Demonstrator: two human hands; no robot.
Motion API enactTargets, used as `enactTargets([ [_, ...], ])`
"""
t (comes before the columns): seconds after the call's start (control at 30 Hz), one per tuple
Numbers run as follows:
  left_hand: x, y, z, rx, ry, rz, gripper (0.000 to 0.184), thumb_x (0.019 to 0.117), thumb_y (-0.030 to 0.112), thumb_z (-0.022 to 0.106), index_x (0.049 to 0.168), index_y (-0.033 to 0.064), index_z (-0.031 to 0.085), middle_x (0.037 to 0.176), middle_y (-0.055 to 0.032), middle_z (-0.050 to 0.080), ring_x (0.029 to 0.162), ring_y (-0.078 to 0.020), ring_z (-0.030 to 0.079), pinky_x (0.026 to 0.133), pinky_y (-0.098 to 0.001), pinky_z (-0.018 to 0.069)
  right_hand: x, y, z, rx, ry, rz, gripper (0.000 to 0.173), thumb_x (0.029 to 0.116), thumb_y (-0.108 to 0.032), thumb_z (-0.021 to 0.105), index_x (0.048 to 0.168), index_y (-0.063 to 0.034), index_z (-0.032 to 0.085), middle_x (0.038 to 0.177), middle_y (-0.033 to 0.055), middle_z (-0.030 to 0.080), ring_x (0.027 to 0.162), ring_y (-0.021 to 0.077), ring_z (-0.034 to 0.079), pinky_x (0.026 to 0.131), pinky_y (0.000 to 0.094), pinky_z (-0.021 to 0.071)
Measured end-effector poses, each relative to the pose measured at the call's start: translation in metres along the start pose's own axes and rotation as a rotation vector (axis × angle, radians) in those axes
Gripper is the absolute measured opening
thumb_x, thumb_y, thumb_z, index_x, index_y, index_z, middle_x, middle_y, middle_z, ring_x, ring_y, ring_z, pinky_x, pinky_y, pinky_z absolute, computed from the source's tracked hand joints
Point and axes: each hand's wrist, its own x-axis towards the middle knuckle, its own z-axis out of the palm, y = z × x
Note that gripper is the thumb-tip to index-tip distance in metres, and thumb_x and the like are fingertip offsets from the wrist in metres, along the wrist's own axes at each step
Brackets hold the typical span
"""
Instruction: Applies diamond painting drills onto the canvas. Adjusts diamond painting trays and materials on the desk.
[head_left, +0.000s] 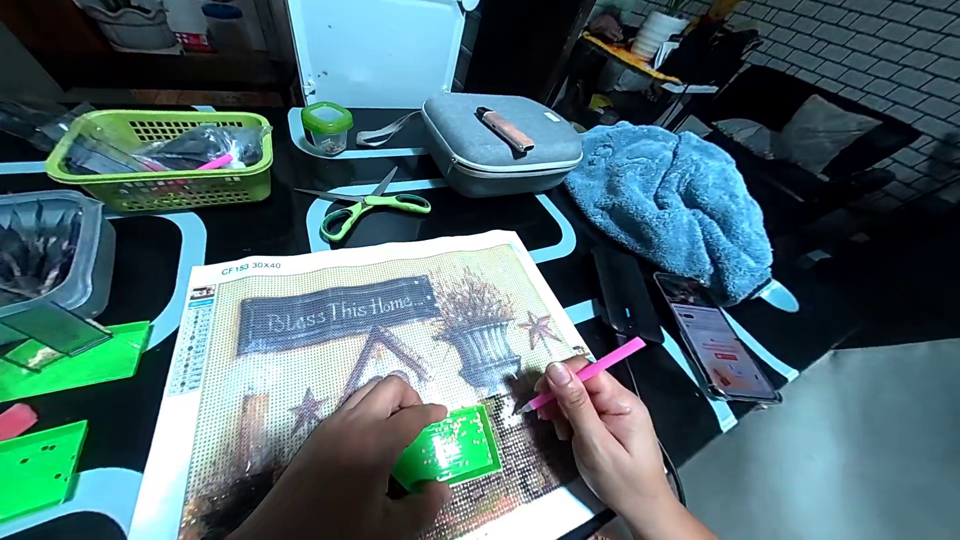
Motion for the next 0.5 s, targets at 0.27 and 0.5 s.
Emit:
enactTargets([
  [0.27, -0.0001, 0.0005, -0.0011, -0.001, -0.007, -0.002, 0.048, 0.0812, 0.045, 0.073, 0.119, 0.0169, 0.075, 0.099, -0.0031, 0.068, 0.087, -0.0154, 0.065, 0.072, -0.0288, 0.0557, -0.0001, 0.0000, 0.0008, -0.012, -0.004, -0.007, 0.028, 0.1093, -0.024, 0.049, 0.090, -0.0116, 0.065, 0.073, -0.0089, 0.063, 0.061, -0.0057, 0.056, 0.056, 0.0095, 0.0465],
  [0.5, -0.0003, 0.0007, -0.0009, -0.005, -0.004, -0.004, 0.048, 0.0808, 0.045, 0.073, 0.120, 0.0169, 0.075, 0.100, -0.0033, 0.068, 0.088, -0.0157, 0.065, 0.073, -0.0289, 0.0557, -0.0004, 0.0017, 0.0015, -0.097, -0.034, -0.063, 0.030, 0.1096, -0.026, 0.049, 0.091, -0.0094, 0.065, 0.075, -0.0068, 0.064, 0.064, -0.0056, 0.058, 0.057, 0.0097, 0.0476],
])
